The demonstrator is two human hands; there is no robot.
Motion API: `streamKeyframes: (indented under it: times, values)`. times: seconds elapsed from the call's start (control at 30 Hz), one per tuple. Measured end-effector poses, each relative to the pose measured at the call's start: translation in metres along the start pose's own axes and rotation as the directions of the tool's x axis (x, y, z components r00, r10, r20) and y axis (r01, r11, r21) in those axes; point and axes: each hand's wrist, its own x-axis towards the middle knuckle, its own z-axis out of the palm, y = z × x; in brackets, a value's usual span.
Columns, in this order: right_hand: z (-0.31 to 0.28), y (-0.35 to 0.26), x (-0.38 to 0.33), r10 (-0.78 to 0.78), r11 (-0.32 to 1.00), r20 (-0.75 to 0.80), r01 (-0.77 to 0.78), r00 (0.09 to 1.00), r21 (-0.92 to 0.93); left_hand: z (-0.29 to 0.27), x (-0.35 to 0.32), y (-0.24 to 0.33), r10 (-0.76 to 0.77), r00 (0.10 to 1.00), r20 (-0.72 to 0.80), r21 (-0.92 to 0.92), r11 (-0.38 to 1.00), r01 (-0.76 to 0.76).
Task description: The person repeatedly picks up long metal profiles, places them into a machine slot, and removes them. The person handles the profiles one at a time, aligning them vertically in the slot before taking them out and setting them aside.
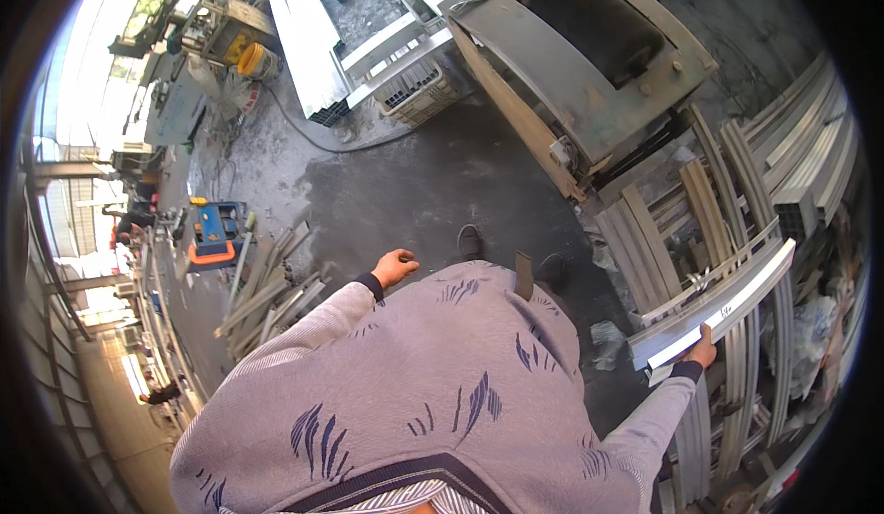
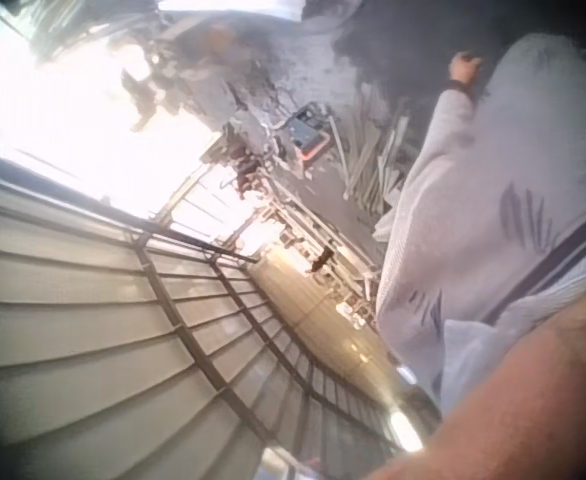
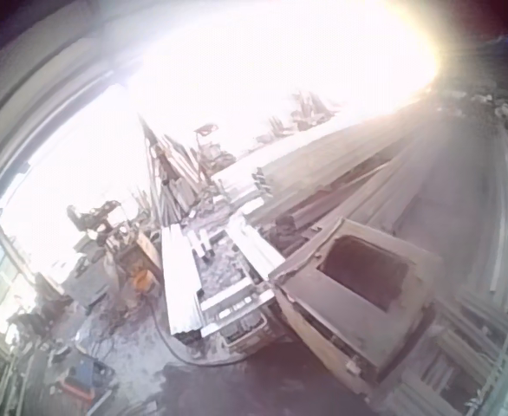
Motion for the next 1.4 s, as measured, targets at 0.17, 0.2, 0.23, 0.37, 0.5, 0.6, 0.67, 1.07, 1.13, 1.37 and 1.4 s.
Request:
streamKeyframes:
  times: [0.17, 0.2, 0.23, 0.37, 0.5, 0.6, 0.67, 1.07, 1.13, 1.37, 1.4]
  values:
    - [0.049, -0.030, -0.025, -0.228, 0.918, 0.168, 0.155, 0.959, 0.366, -0.020, 0.036, 0.030, 0.141, 0.989, -0.033, 0.004, 0.990, -0.141]
    - [0.071, -0.043, -0.043, -0.289, 0.879, 0.308, 0.123, 0.907, 0.461, -0.029, 0.041, 0.045, 0.207, 0.977, -0.056, 0.037, 0.978, -0.205]
    - [0.096, -0.059, -0.066, -0.366, 0.855, 0.381, 0.144, 0.849, 0.499, -0.039, 0.046, 0.065, 0.261, 0.963, -0.060, 0.046, 0.965, -0.259]
    - [0.213, -0.115, -0.187, -0.505, 0.783, 0.530, 0.103, 0.681, 0.614, -0.078, 0.038, 0.161, 0.473, 0.879, -0.064, -0.077, 0.876, -0.477]
    - [0.324, -0.134, -0.300, -0.566, 0.792, 0.661, 0.102, 0.492, 0.602, -0.113, -0.003, 0.252, 0.734, 0.678, 0.032, -0.160, 0.674, -0.721]
    - [0.390, -0.113, -0.365, -0.561, 0.799, 0.652, 0.128, 0.510, 0.587, -0.127, -0.033, 0.290, 0.881, 0.472, 0.022, -0.096, 0.472, -0.876]
    - [0.426, -0.095, -0.398, -0.527, 0.822, 0.667, 0.117, 0.526, 0.557, -0.131, -0.042, 0.296, 0.900, 0.410, 0.149, -0.129, 0.429, -0.894]
    - [0.554, -0.042, -0.469, -0.493, 0.868, 0.628, 0.298, 0.602, 0.396, -0.142, 0.010, 0.245, 0.620, 0.742, -0.256, 0.147, 0.784, -0.603]
    - [0.578, -0.042, -0.465, -0.427, 0.904, 0.618, 0.296, 0.660, 0.308, -0.151, 0.034, 0.245, 0.532, 0.839, -0.114, 0.183, 0.841, -0.509]
    - [0.638, -0.056, -0.442, -0.454, 0.853, 0.410, 0.519, 0.791, -0.056, -0.156, 0.118, 0.269, 0.502, 0.855, 0.126, -0.064, 0.865, -0.498]
    - [0.647, -0.064, -0.435, -0.444, 0.840, 0.366, 0.523, 0.818, -0.148, -0.156, 0.129, 0.277, 0.476, 0.857, 0.198, -0.134, 0.879, -0.457]
